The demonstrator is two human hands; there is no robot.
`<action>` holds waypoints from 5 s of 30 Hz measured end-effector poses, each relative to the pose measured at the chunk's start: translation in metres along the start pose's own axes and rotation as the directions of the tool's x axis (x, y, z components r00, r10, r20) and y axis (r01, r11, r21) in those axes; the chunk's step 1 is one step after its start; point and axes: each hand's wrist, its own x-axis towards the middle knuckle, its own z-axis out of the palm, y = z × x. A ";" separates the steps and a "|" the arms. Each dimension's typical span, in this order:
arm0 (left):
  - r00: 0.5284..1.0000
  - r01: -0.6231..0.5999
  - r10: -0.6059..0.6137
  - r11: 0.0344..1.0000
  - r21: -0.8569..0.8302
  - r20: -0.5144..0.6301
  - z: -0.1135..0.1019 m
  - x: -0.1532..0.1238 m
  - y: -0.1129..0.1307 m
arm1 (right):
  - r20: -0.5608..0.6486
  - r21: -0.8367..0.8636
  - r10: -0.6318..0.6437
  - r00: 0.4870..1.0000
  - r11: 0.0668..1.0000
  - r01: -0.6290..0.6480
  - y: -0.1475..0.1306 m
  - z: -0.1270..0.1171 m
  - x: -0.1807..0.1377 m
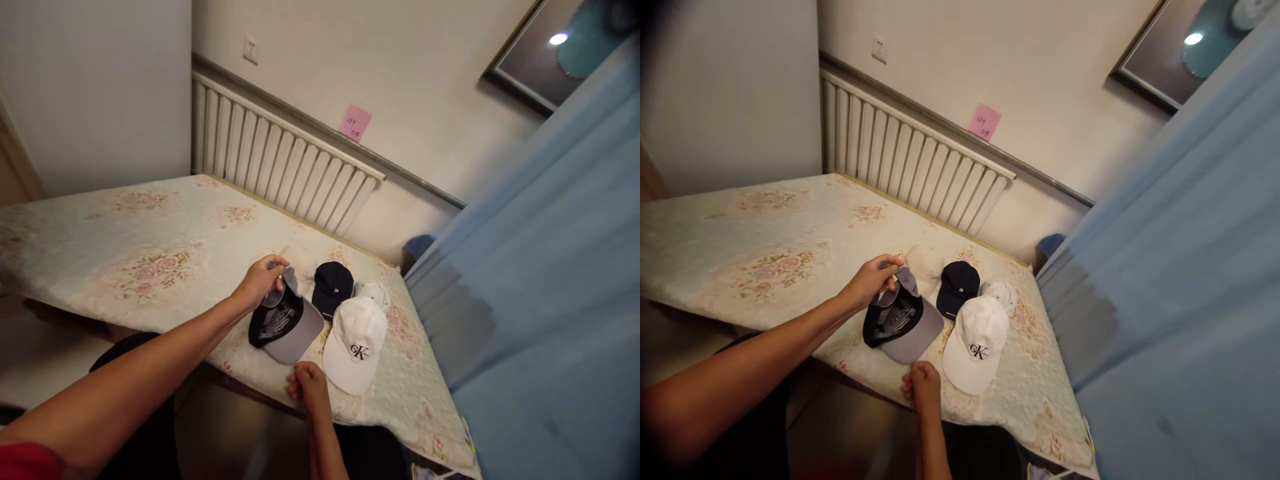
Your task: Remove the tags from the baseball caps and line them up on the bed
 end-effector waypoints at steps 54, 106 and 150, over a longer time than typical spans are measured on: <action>0.831 0.210 -0.059 0.954 -0.214 0.553 0.025 -0.032 0.048 | 0.059 0.013 -0.626 0.778 0.779 0.626 -0.208 0.012 -0.008; 0.895 -0.328 0.214 0.910 0.253 0.392 -0.006 0.000 0.042 | 0.168 -0.452 -0.772 0.613 0.492 0.744 -0.197 -0.008 0.011; 0.774 -0.055 -0.083 0.979 0.197 0.628 0.009 -0.037 -0.013 | 0.444 -0.173 -0.370 0.816 0.858 0.483 -0.166 0.004 -0.002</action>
